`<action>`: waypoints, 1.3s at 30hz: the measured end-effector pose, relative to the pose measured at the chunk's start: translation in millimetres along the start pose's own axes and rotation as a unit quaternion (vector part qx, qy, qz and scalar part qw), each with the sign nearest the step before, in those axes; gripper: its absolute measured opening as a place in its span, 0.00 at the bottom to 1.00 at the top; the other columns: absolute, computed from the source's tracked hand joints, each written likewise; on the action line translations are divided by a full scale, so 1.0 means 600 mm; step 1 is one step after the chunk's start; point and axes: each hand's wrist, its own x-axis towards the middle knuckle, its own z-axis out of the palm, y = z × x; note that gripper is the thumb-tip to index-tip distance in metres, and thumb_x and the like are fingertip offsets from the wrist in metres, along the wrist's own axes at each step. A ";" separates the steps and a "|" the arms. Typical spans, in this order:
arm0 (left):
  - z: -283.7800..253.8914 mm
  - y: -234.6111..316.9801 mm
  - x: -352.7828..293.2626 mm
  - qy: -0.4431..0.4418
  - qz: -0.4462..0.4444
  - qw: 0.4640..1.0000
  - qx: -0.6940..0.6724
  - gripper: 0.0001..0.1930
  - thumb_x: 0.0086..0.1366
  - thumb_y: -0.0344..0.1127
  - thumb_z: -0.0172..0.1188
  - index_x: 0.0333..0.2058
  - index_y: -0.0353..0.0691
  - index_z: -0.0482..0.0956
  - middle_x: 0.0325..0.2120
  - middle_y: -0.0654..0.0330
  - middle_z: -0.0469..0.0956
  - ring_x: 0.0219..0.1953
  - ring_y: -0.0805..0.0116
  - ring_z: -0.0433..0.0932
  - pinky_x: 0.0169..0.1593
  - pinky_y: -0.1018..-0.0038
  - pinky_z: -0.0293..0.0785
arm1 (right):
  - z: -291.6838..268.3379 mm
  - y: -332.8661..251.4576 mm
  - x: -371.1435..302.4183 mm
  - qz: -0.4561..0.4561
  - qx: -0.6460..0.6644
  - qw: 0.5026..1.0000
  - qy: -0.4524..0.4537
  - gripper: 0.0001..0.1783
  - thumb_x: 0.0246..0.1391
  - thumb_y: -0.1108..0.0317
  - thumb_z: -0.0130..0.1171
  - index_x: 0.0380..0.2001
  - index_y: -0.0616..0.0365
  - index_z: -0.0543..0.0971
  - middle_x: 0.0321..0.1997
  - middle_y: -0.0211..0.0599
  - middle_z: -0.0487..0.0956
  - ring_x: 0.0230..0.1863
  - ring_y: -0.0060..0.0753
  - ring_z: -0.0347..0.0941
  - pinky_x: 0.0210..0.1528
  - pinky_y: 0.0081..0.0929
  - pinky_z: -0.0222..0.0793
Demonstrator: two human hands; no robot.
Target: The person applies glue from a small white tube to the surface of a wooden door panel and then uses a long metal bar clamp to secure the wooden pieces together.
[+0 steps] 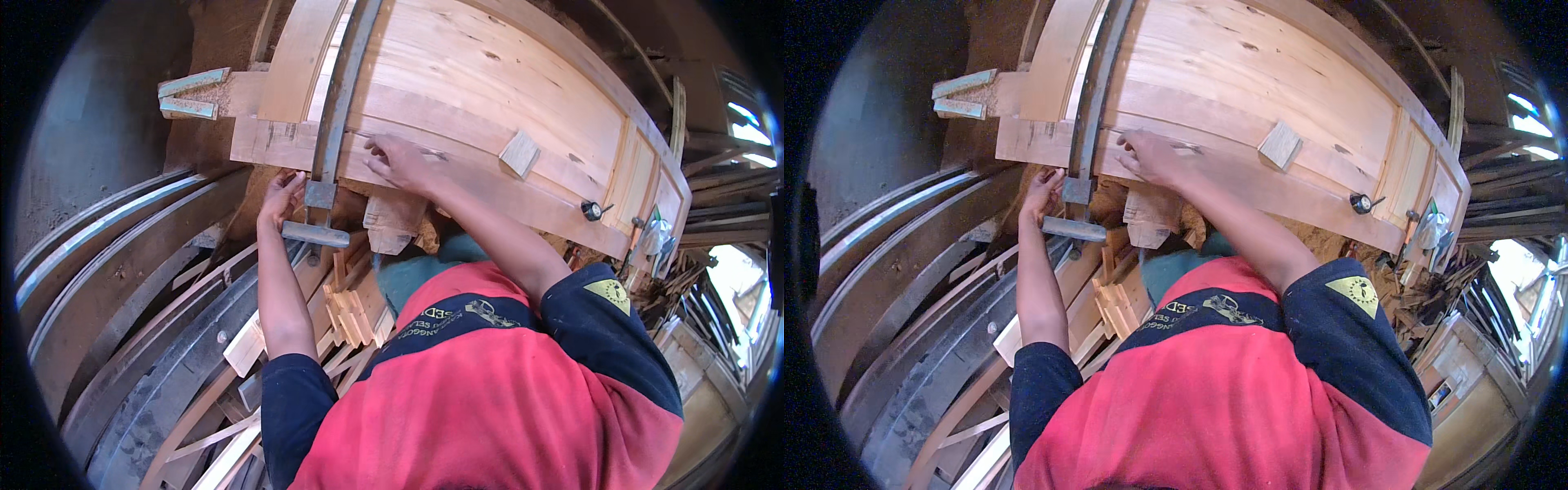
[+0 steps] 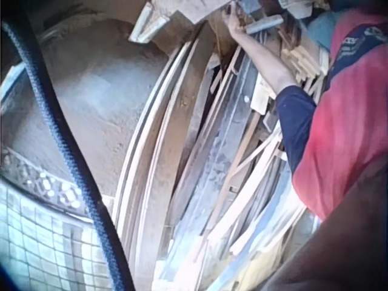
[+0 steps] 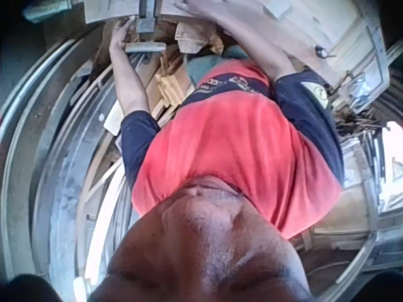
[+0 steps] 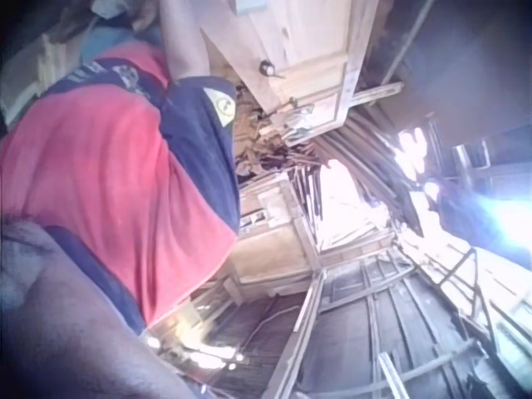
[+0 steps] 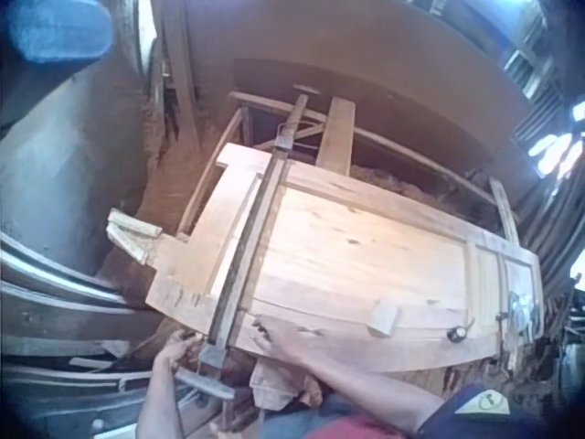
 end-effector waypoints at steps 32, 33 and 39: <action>0.017 -0.079 0.065 -0.101 0.117 0.986 0.067 0.14 0.69 0.33 0.61 0.50 0.35 0.79 0.41 0.63 0.82 0.42 0.76 0.79 0.46 0.77 0.75 | 0.130 0.014 -0.025 -0.105 -0.408 0.905 0.067 0.36 0.42 0.47 0.71 0.55 0.43 0.72 0.63 0.36 0.64 0.70 0.44 0.55 0.70 0.64 0.41; 0.000 -0.086 0.074 -0.114 0.166 0.979 0.031 0.14 0.69 0.33 0.61 0.51 0.35 0.78 0.41 0.62 0.83 0.43 0.76 0.79 0.46 0.77 0.75 | 0.137 0.009 -0.024 -0.108 -0.402 0.907 0.063 0.36 0.42 0.47 0.71 0.55 0.43 0.72 0.63 0.36 0.64 0.70 0.44 0.55 0.70 0.64 0.41; -0.008 -0.109 0.090 -0.115 0.175 0.978 -0.005 0.16 0.70 0.33 0.58 0.54 0.35 0.77 0.42 0.61 0.83 0.40 0.74 0.81 0.41 0.79 0.76 | 0.148 0.016 -0.019 -0.137 -0.433 0.886 0.094 0.37 0.40 0.45 0.72 0.54 0.42 0.73 0.61 0.36 0.66 0.70 0.42 0.56 0.69 0.63 0.43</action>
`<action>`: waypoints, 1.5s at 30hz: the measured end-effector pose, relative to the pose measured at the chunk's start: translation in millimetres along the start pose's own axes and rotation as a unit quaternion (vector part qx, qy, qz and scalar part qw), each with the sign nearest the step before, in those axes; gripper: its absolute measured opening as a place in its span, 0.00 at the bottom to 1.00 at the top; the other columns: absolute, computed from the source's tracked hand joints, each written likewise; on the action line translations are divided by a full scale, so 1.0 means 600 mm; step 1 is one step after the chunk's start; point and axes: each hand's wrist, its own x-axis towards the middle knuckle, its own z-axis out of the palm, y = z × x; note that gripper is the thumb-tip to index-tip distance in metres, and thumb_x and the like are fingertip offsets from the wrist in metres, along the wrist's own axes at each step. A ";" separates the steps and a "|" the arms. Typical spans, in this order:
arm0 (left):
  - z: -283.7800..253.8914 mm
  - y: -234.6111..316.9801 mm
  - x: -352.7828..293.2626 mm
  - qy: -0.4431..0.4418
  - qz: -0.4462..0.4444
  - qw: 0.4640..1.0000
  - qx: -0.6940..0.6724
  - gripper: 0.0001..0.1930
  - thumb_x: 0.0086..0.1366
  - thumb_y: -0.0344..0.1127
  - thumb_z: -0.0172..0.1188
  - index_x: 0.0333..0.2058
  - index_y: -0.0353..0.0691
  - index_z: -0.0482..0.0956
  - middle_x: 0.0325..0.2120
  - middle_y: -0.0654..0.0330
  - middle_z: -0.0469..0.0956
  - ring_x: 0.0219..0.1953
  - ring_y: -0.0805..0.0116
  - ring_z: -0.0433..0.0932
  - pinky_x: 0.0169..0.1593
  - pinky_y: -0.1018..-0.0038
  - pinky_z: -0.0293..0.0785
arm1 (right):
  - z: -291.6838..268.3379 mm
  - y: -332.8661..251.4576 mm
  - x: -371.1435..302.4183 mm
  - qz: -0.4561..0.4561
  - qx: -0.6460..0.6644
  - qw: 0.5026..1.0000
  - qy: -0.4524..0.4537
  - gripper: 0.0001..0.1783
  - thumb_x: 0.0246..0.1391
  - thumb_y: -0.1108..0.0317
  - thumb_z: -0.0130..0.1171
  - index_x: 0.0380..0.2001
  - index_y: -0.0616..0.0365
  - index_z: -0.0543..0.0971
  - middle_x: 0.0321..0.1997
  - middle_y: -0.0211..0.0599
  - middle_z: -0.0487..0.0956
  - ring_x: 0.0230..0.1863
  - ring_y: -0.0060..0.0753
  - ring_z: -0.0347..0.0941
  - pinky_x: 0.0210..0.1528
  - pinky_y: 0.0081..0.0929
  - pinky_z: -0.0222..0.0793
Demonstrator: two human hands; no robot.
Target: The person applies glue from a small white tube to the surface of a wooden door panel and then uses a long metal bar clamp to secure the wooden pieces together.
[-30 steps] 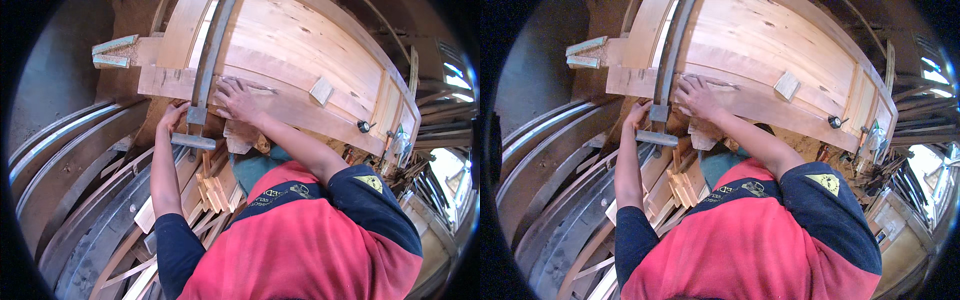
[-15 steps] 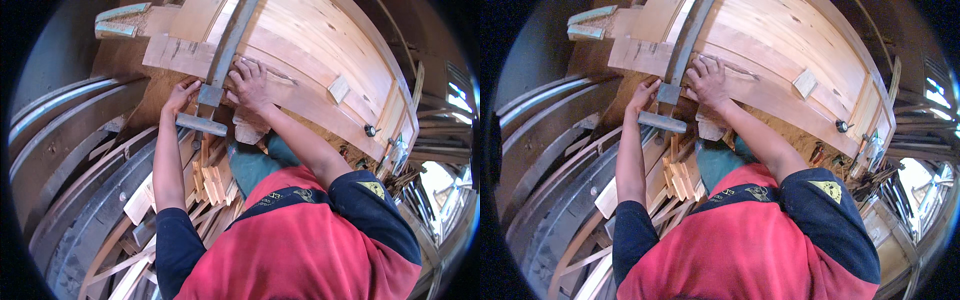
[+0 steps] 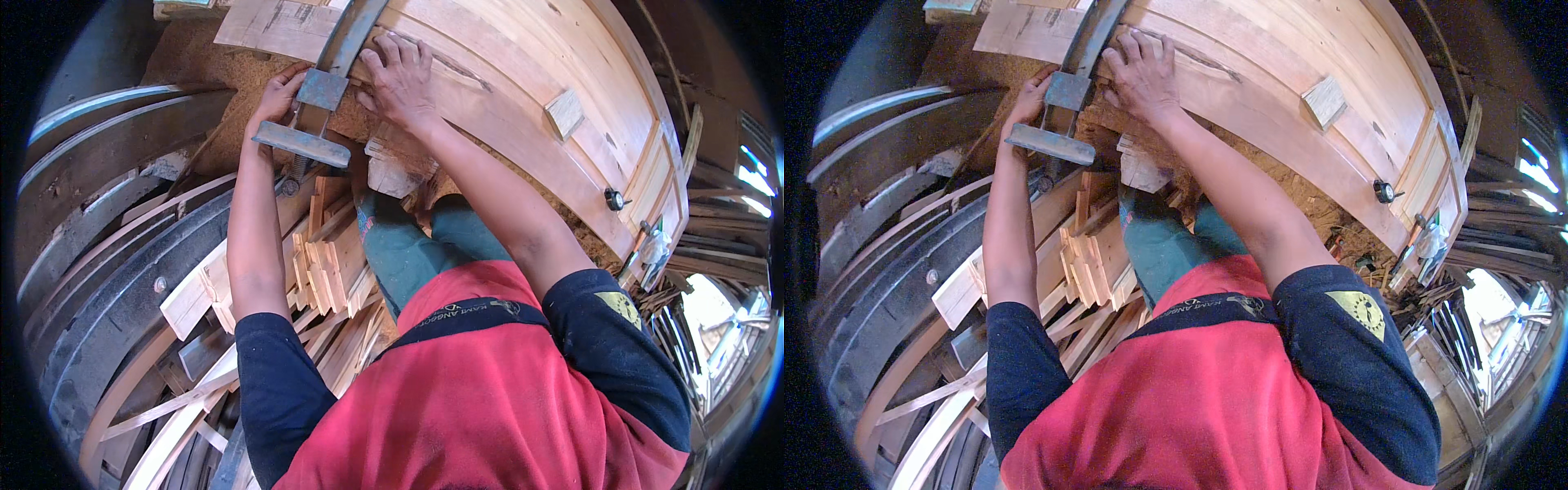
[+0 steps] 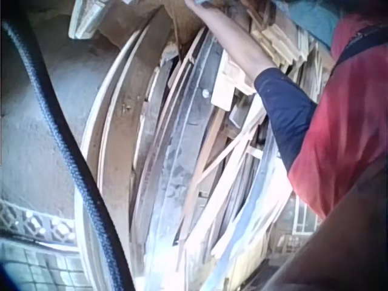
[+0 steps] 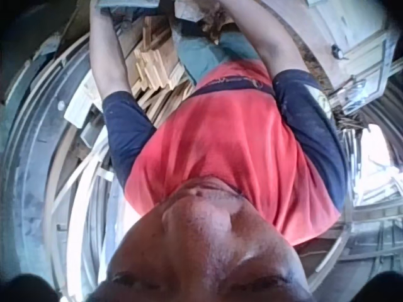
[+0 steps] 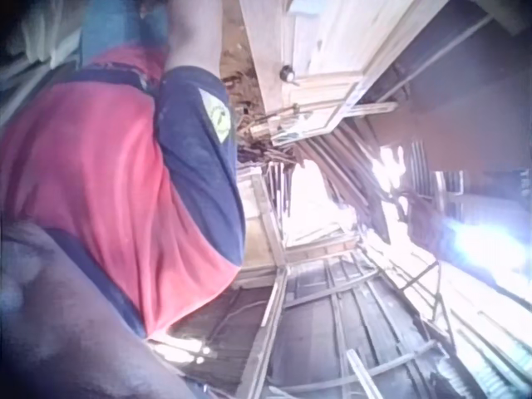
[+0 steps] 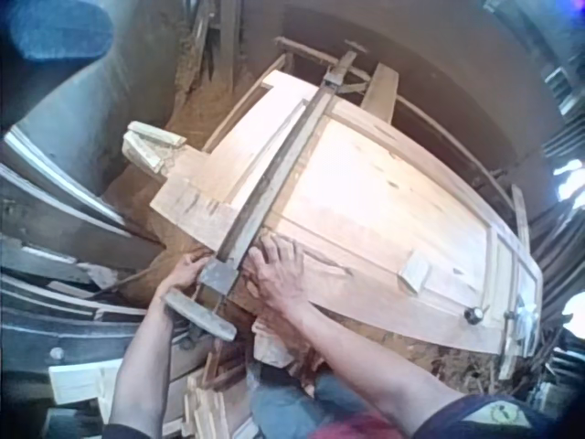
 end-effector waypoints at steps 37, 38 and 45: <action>0.092 -0.310 -0.278 0.382 -0.065 0.914 -0.118 0.18 0.65 0.22 0.56 0.54 0.33 0.74 0.50 0.55 0.79 0.54 0.65 0.78 0.56 0.69 0.74 | 0.002 -0.005 -0.003 -0.003 0.034 0.999 0.001 0.36 0.43 0.48 0.70 0.54 0.48 0.72 0.63 0.36 0.67 0.71 0.44 0.55 0.69 0.65 0.43; 0.105 -0.305 -0.273 0.387 -0.094 0.913 -0.091 0.19 0.63 0.18 0.56 0.54 0.32 0.75 0.50 0.56 0.80 0.53 0.65 0.78 0.56 0.69 0.73 | 0.002 -0.002 -0.003 -0.001 0.029 1.000 0.001 0.35 0.43 0.48 0.70 0.54 0.48 0.72 0.63 0.36 0.67 0.71 0.44 0.55 0.69 0.65 0.43; 0.035 -0.253 -0.255 0.378 0.035 0.906 -0.187 0.13 0.71 0.30 0.53 0.51 0.39 0.79 0.45 0.61 0.81 0.47 0.68 0.78 0.53 0.71 0.74 | 0.002 0.003 -0.005 0.002 0.019 1.000 0.010 0.36 0.41 0.48 0.71 0.53 0.48 0.73 0.62 0.36 0.69 0.70 0.43 0.57 0.68 0.65 0.44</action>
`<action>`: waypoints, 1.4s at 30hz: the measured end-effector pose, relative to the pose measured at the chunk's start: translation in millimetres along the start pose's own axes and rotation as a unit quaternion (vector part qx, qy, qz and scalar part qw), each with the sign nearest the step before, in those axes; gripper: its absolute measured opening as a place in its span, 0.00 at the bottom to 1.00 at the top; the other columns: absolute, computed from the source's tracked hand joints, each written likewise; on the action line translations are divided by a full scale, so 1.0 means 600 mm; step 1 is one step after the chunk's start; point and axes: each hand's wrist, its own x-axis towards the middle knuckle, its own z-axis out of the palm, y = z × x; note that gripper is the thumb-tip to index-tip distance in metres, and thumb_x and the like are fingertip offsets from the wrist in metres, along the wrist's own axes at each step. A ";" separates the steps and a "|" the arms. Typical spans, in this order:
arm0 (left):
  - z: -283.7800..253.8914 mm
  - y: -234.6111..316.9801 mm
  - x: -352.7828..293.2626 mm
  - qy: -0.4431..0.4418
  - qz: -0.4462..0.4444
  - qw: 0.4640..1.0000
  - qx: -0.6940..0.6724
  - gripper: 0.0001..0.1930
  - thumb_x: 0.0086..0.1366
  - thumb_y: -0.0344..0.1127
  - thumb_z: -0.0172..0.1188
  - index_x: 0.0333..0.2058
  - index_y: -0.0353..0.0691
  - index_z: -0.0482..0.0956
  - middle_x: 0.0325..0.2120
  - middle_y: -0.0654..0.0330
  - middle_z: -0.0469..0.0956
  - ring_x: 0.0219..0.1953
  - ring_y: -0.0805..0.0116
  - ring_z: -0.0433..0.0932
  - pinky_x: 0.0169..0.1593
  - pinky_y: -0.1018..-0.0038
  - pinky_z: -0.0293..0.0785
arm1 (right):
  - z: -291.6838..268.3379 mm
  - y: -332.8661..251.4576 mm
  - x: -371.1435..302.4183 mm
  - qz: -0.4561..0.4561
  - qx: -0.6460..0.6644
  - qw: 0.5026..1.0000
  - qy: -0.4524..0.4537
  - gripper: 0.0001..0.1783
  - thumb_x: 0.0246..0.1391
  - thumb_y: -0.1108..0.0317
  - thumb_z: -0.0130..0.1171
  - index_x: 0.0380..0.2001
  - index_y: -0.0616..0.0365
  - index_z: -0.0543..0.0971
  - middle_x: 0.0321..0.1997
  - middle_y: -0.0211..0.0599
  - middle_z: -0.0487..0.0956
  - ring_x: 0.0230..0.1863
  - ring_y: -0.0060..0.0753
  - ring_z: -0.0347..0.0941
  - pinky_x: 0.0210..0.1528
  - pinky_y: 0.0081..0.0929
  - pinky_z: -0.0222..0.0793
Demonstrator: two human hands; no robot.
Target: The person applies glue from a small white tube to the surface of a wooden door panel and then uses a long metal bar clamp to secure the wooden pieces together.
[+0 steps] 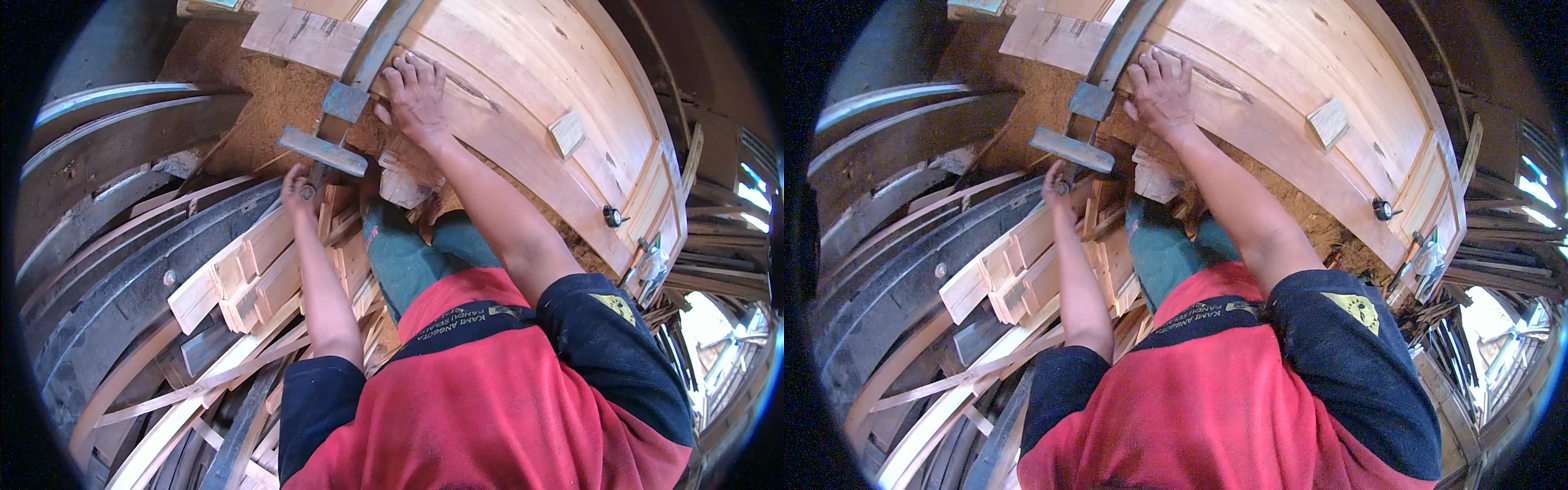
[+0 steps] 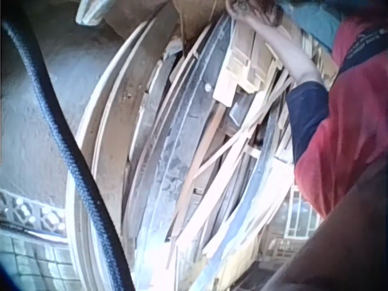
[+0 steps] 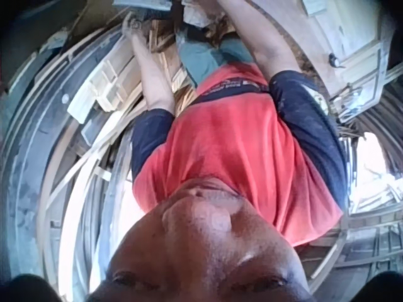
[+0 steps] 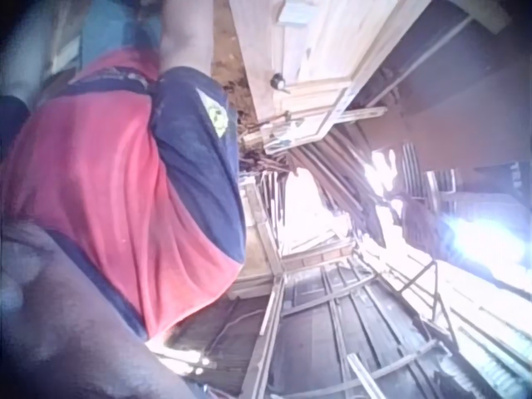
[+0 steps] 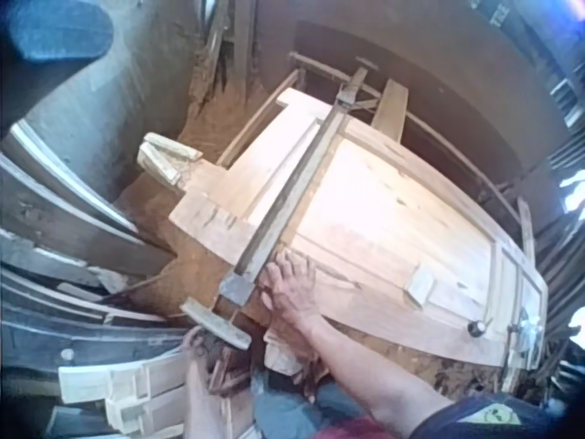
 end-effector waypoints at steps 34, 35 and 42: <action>0.259 0.239 0.169 -0.351 -0.034 0.896 0.271 0.14 0.62 0.32 0.68 0.45 0.34 0.83 0.38 0.62 0.84 0.38 0.75 0.78 0.44 0.77 0.74 | -0.021 -0.002 0.014 -0.008 0.069 0.998 -0.002 0.39 0.33 0.53 0.75 0.51 0.54 0.72 0.61 0.41 0.68 0.68 0.48 0.57 0.69 0.62 0.46; 0.262 0.238 0.169 -0.357 -0.025 0.896 0.263 0.14 0.62 0.32 0.68 0.46 0.34 0.83 0.38 0.63 0.84 0.37 0.76 0.78 0.42 0.77 0.74 | -0.021 -0.001 0.013 -0.005 0.073 0.997 -0.012 0.40 0.33 0.53 0.75 0.51 0.54 0.72 0.61 0.41 0.67 0.68 0.48 0.57 0.69 0.62 0.46; 0.263 0.240 0.169 -0.363 -0.024 0.886 0.289 0.14 0.63 0.34 0.68 0.46 0.34 0.83 0.36 0.64 0.84 0.35 0.77 0.77 0.40 0.77 0.73 | -0.018 0.000 0.011 -0.002 0.057 0.998 -0.009 0.41 0.32 0.53 0.75 0.52 0.53 0.72 0.62 0.41 0.67 0.68 0.48 0.57 0.70 0.62 0.45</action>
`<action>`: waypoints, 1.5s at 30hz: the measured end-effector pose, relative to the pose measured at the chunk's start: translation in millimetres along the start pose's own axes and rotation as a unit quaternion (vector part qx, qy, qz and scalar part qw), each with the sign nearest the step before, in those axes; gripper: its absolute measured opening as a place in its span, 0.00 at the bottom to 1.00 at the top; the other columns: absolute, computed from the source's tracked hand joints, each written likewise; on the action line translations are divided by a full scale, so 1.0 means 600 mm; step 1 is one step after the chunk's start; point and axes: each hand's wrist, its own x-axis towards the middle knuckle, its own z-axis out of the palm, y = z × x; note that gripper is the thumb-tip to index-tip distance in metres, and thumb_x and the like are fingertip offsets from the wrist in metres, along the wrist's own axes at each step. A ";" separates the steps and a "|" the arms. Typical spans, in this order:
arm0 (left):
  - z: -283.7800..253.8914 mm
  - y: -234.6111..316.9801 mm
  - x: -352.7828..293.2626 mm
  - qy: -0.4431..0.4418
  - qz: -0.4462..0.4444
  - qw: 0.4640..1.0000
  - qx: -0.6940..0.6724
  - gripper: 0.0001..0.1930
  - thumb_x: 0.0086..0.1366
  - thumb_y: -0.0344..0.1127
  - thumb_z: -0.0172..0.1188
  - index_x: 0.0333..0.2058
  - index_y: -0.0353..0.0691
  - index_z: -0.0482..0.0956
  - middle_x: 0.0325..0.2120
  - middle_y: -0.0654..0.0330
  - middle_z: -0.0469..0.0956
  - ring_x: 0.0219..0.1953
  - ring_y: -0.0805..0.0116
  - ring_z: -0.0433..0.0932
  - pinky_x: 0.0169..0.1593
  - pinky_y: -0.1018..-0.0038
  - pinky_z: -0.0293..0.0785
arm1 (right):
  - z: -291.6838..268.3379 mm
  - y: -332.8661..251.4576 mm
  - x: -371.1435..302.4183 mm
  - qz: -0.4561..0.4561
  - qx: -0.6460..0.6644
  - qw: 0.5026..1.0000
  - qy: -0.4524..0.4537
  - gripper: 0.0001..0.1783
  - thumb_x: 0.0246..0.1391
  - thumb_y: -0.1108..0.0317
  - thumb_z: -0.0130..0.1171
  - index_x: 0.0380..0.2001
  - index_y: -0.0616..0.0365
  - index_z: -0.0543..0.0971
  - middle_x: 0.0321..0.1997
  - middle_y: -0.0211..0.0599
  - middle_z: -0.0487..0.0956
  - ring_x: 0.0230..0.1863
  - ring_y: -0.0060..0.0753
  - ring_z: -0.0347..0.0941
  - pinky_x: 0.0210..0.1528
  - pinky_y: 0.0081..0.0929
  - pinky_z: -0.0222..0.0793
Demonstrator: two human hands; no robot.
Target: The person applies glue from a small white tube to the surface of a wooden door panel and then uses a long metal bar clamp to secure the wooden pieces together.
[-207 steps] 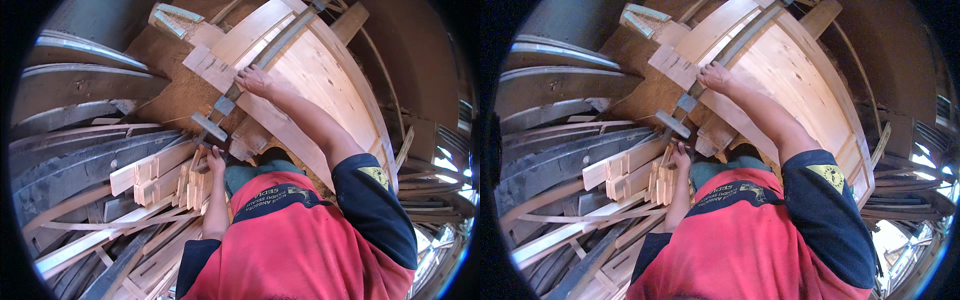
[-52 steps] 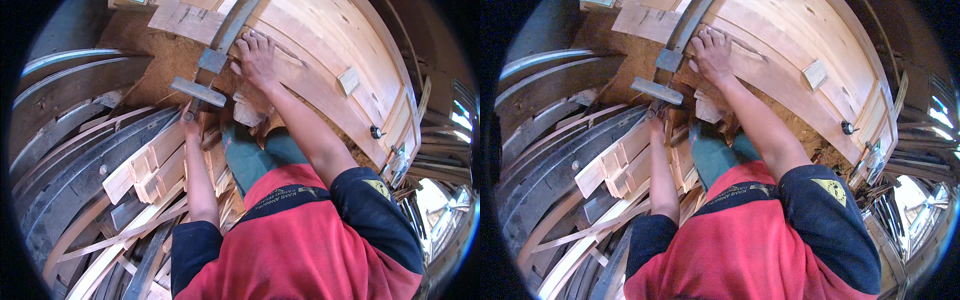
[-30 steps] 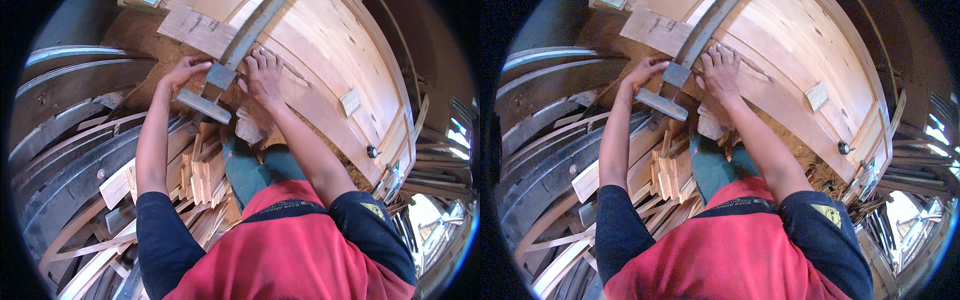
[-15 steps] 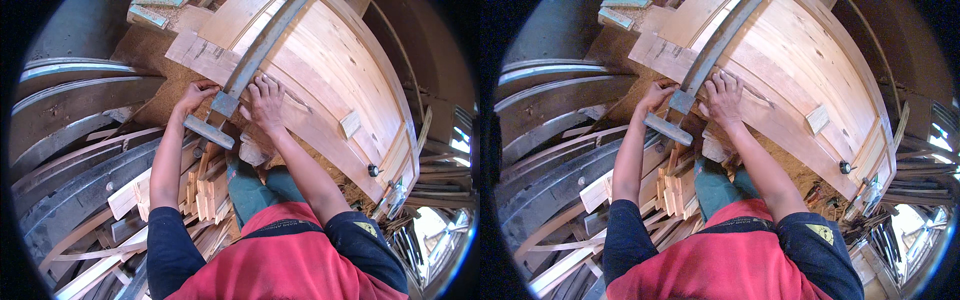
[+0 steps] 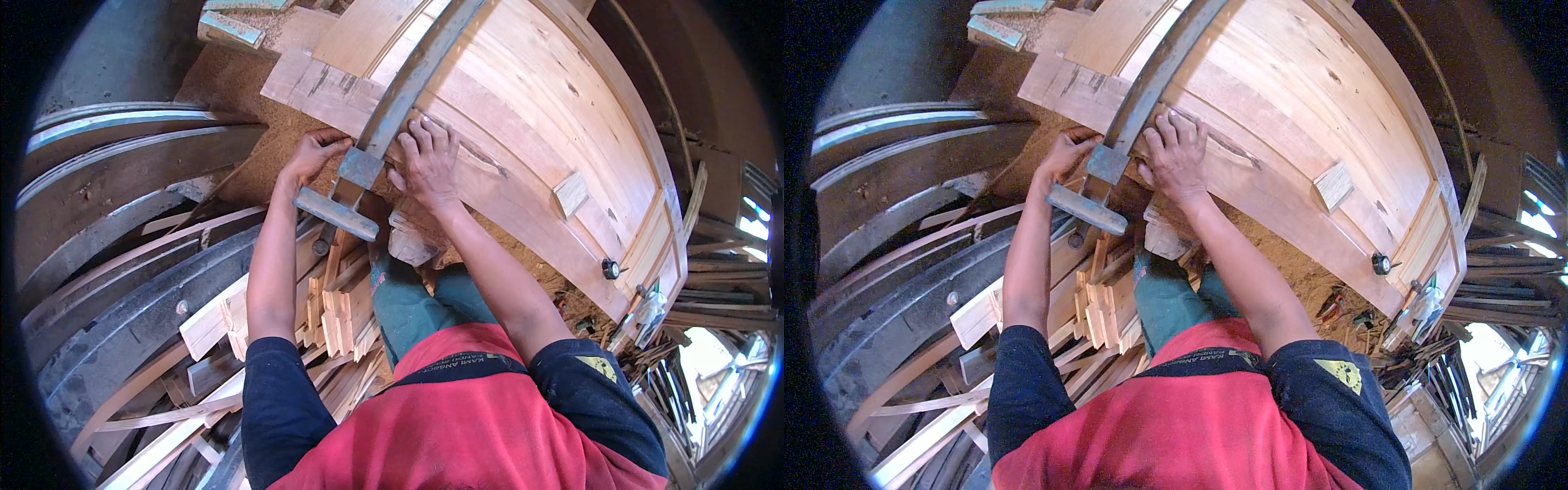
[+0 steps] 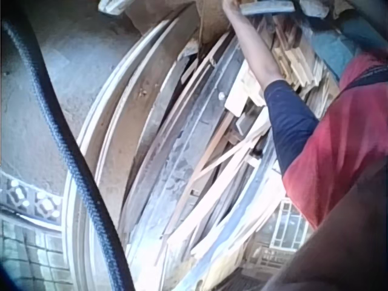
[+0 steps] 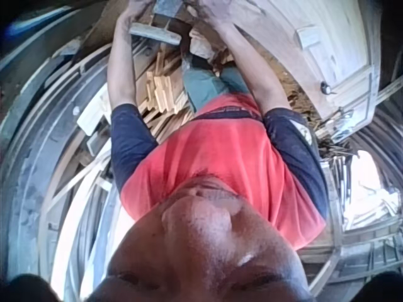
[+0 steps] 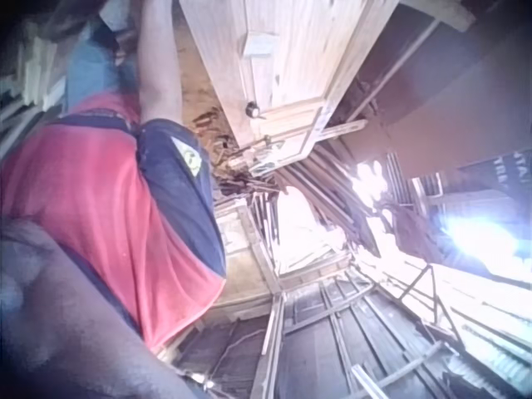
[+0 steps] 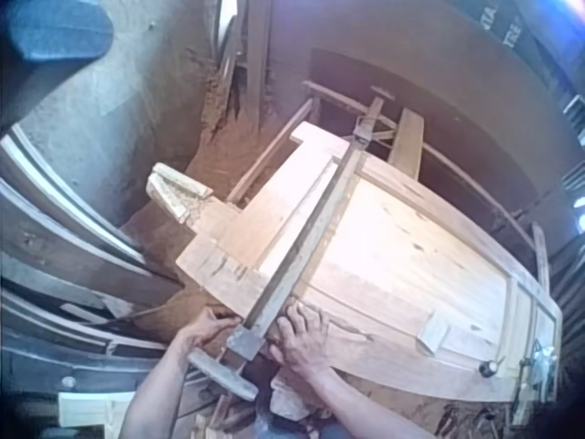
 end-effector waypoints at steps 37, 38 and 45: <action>0.041 -0.284 -0.211 0.311 -0.035 0.908 -0.277 0.14 0.71 0.35 0.55 0.52 0.39 0.78 0.44 0.63 0.80 0.46 0.70 0.79 0.50 0.71 0.76 | 0.006 -0.012 0.005 0.022 0.000 1.000 -0.001 0.36 0.36 0.50 0.73 0.51 0.47 0.73 0.60 0.35 0.70 0.68 0.41 0.59 0.72 0.61 0.42; 0.060 -0.318 -0.237 0.290 0.034 0.898 -0.328 0.13 0.70 0.32 0.55 0.51 0.39 0.79 0.43 0.64 0.81 0.45 0.70 0.79 0.49 0.73 0.76 | 0.011 -0.018 0.007 0.017 0.004 1.000 0.000 0.36 0.36 0.50 0.73 0.51 0.47 0.73 0.60 0.34 0.70 0.68 0.40 0.59 0.72 0.61 0.42; 0.223 -0.244 -0.275 0.302 -0.157 0.937 -0.076 0.08 0.65 0.27 0.60 0.43 0.38 0.78 0.43 0.59 0.81 0.42 0.73 0.79 0.48 0.77 0.74 | 0.006 0.003 0.003 0.025 -0.023 0.999 0.006 0.38 0.36 0.51 0.74 0.53 0.47 0.72 0.61 0.34 0.69 0.68 0.42 0.59 0.71 0.58 0.44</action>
